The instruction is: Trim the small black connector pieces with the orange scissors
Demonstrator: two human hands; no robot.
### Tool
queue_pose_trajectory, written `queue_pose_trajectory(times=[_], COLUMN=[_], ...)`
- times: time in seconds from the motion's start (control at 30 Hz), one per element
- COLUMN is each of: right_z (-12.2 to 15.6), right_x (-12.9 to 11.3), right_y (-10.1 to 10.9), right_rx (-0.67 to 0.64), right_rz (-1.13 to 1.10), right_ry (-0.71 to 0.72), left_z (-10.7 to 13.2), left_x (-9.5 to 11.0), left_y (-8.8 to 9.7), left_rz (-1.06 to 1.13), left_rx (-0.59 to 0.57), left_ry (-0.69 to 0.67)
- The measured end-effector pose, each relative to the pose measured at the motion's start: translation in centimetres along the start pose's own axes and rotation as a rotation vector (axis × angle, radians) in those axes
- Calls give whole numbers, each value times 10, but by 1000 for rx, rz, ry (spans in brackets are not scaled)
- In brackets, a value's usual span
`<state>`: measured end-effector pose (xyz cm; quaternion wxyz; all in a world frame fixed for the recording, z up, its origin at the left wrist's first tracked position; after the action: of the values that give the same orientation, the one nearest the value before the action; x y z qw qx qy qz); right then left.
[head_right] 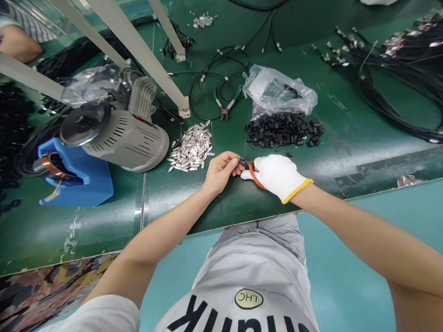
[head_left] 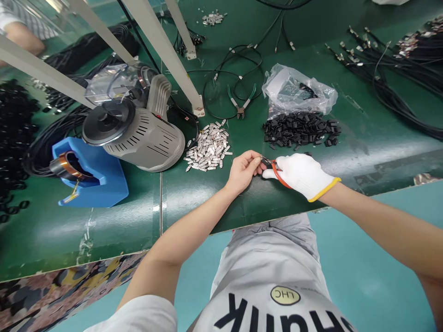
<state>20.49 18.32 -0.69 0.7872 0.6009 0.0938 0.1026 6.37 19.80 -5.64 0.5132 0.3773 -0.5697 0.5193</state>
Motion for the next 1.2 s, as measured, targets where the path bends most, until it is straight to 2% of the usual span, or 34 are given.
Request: queue_pose_trajectory(times=[0.27,0.5,0.63,0.73,0.83,0.9,0.97,1.07,1.13,1.2], right_z=[0,9,5,-1,-3,-2,0,0,-1,-1], right_x=[7,18,17,14,21,31,42,46,43,40], right_y=[-2,3,-3,-10,-15,-20,-27,-33,-33,-32], right_rx=[9,117,179,221,312,374,406,417,412,413], right_rz=[-112,-394,-584,-669,-785,-874,-951,-998,-989,-974], right_ry=[3,-87,-154,-122,-105,-152,-226,-267,-231,-189], left_z=[1,0,2,5,7,3,-11,-55,-95,-134], left_x=[1,3,4,5,16,37,67,105,116,113], left_y=[-6,-3,0,-2,-1,8,27,61,89,110], left_rz=[27,27,-34,-52,-159,-321,-548,-1005,-1275,-1465], left_rx=[-57,-20,1,-2,3,66,174,303,385,399], left_ry=[-17,-20,-30,-57,-130,-224,-316,-376,-306,-202])
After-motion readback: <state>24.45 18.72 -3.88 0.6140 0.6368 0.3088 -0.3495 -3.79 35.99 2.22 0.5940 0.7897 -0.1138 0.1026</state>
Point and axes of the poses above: each hand's wrist, its own z-axis away from the middle knuckle, its own y-axis out of the back of the hand, x = y × z, the point moved 8 cm from there along -z, towards the middle knuckle, and after that the axes turned 4 degrees about x, right-handed, at the moved point
